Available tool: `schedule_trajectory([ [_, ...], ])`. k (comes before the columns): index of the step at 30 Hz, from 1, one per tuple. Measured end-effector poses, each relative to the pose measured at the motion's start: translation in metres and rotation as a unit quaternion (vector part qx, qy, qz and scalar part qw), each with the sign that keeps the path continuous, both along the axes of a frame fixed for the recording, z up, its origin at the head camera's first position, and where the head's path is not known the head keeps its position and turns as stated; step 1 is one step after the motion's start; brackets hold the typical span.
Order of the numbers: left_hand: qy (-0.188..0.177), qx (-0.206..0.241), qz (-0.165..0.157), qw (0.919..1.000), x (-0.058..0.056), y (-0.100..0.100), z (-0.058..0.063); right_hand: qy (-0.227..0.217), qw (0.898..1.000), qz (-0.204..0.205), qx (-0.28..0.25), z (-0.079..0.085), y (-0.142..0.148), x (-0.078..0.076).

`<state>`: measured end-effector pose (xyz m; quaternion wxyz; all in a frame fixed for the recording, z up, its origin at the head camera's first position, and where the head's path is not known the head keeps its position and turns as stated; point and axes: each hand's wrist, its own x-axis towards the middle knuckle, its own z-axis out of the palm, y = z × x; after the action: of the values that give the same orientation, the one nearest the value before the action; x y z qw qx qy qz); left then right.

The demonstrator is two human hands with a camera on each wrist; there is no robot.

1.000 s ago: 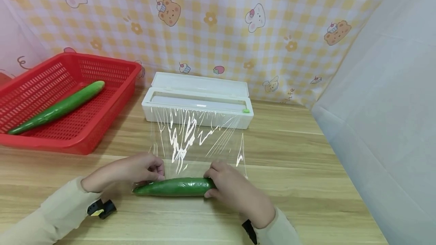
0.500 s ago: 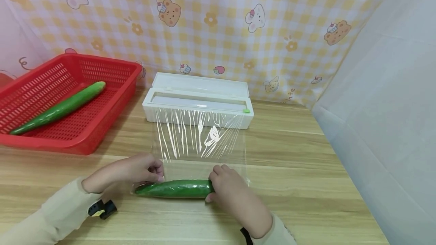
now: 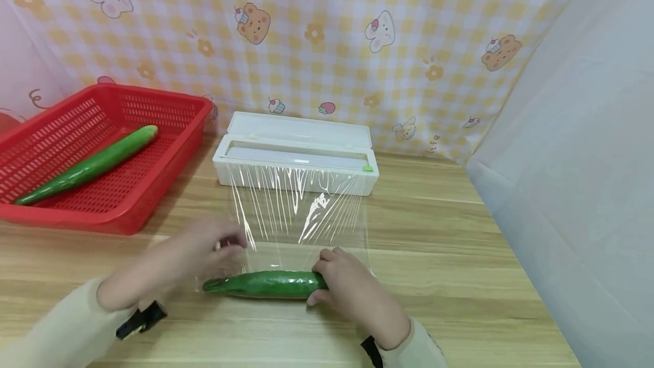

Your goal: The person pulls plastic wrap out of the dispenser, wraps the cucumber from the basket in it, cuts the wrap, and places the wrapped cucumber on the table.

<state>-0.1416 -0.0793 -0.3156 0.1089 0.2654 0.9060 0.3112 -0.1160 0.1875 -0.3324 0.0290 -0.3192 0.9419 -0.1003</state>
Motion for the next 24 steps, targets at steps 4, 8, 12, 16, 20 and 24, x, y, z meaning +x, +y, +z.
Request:
schedule_trajectory([
  [4,0.106,-0.052,-0.077,0.9900,0.035,0.027,0.002,-0.004,1.000,-0.003,0.002,-0.002,0.000,0.000],
  [8,0.188,-0.129,-0.095,0.9689,0.053,0.043,-0.009,-0.003,1.000,-0.003,0.000,-0.003,0.000,-0.001],
  [12,0.210,-0.132,-0.077,0.9657,0.049,0.046,-0.017,0.000,1.000,0.001,-0.002,-0.002,0.001,-0.001],
  [16,0.192,-0.117,-0.075,0.9715,0.039,0.041,-0.018,-0.007,1.000,-0.003,-0.002,-0.001,0.001,-0.001],
  [20,0.160,-0.093,-0.086,0.9790,0.026,0.033,-0.019,-0.024,1.000,-0.017,-0.001,-0.001,0.001,-0.002],
  [24,0.099,-0.054,-0.101,0.9884,0.011,0.026,-0.022,-0.067,0.997,-0.036,-0.008,0.000,0.003,-0.005],
])
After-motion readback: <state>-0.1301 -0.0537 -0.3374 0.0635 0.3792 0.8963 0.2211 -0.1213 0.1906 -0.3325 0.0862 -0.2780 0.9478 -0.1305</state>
